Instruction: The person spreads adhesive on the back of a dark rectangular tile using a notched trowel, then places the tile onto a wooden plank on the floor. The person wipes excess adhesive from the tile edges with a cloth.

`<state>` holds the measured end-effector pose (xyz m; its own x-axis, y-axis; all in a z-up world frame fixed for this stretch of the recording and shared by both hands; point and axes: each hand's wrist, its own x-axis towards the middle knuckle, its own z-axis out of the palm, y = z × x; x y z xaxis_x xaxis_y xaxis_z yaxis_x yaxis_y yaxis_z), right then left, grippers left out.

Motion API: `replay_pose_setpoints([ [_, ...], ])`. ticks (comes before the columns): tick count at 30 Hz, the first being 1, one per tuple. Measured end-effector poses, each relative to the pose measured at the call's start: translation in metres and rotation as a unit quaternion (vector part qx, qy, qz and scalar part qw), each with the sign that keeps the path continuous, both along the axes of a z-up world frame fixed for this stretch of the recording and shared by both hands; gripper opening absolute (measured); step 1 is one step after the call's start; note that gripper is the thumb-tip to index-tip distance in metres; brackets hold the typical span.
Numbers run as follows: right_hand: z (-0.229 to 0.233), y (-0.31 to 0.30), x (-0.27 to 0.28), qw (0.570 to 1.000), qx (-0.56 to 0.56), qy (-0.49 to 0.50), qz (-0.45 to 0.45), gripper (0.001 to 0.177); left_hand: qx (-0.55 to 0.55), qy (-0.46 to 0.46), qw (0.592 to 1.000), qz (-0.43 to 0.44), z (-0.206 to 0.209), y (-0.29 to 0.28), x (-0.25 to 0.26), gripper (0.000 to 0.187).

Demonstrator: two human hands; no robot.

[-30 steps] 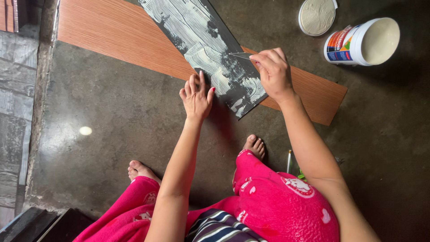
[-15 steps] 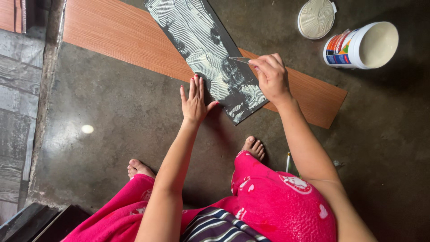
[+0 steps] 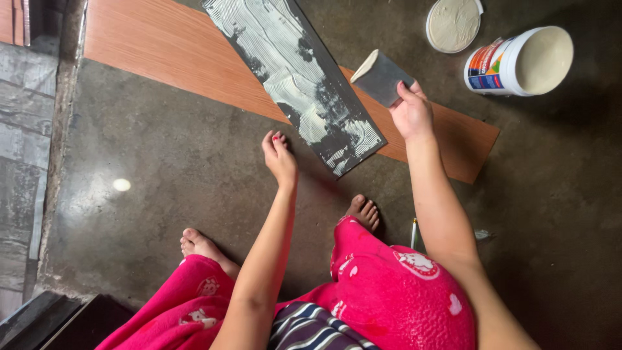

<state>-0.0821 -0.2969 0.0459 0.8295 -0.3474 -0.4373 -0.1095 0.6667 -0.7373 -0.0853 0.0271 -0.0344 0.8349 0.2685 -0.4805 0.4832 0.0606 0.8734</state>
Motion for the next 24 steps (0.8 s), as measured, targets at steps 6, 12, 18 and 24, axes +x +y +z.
replay_pose_setpoints([
  [6,-0.036,-0.023,-0.031,0.996,0.049,0.071,0.032,0.029,-0.241,0.204,0.946,0.071,-0.037,0.002,0.023,0.041],
  [12,-0.034,-0.031,-0.04,0.991,0.02,0.127,0.037,0.031,-0.261,0.292,0.918,0.065,-0.034,0.005,0.044,0.046],
  [18,-0.025,-0.019,-0.033,0.991,0.033,0.125,0.024,0.033,-0.273,0.343,0.895,0.077,-0.019,-0.006,0.057,0.042],
  [24,-0.01,-0.019,-0.031,0.991,0.023,0.13,0.018,0.034,-0.272,0.348,0.894,0.08,-0.007,-0.021,0.054,0.039],
])
